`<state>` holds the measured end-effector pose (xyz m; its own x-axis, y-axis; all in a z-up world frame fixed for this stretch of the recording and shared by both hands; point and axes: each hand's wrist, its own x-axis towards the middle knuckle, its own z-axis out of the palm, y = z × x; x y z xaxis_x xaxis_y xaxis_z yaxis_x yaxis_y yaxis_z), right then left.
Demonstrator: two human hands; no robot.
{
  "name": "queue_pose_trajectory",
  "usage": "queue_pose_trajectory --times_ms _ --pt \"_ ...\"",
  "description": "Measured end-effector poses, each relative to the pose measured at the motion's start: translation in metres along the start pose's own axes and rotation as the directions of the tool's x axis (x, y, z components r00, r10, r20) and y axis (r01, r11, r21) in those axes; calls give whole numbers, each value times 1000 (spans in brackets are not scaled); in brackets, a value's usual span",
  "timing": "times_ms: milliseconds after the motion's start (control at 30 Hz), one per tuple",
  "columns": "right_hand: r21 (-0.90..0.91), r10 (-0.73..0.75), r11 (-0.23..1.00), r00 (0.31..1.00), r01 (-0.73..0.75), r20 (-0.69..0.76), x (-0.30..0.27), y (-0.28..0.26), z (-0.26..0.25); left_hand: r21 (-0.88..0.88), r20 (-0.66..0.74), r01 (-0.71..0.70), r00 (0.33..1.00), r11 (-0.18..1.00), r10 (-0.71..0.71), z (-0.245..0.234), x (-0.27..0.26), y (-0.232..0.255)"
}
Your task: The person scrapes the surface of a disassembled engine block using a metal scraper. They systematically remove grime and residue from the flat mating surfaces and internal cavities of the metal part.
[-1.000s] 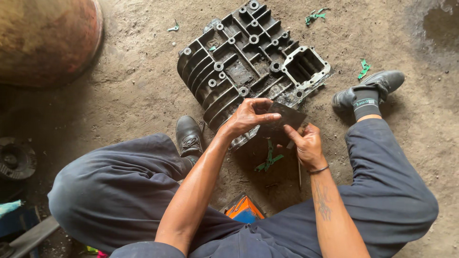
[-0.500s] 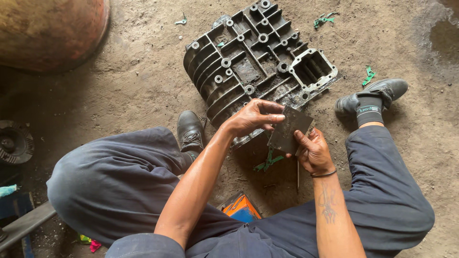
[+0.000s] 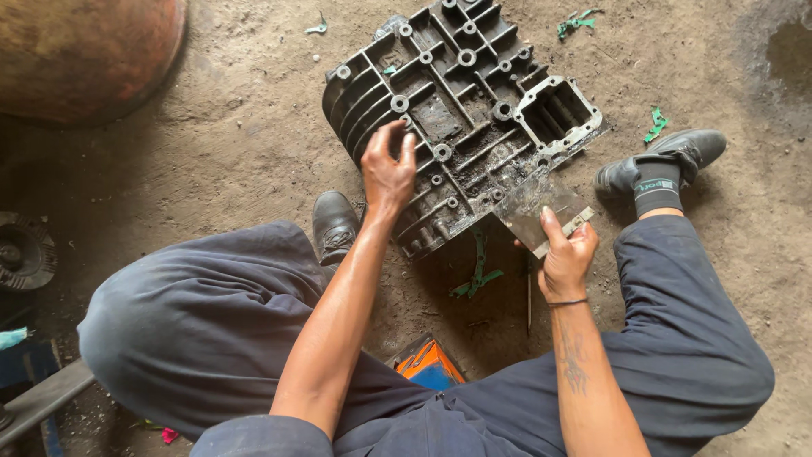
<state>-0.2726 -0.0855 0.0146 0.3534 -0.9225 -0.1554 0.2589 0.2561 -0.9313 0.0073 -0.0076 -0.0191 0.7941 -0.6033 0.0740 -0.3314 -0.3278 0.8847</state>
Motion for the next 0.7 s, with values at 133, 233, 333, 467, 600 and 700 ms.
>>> queue_pose_trajectory --times_ms 133,233,333,467,600,700 --pt "-162 -234 960 972 228 -16 23 5 13 299 -118 -188 966 936 231 18 -7 -22" --pt "-358 -286 891 958 279 34 57 0 22 290 -142 -234 948 928 284 30 -18 -20" --pt "-568 -283 761 948 315 147 93 -2 19 332 -97 -254 949 908 300 23 -26 -20" --pt "-796 -203 571 974 200 99 122 20 4 314 -103 -224 958 923 267 20 -27 -19" --pt "-696 -340 604 915 389 216 126 36 -5 306 -109 -222 958 926 266 21 -26 -21" --pt "-616 -297 660 903 429 311 119 25 8 293 -109 -225 958 929 266 20 -26 -23"
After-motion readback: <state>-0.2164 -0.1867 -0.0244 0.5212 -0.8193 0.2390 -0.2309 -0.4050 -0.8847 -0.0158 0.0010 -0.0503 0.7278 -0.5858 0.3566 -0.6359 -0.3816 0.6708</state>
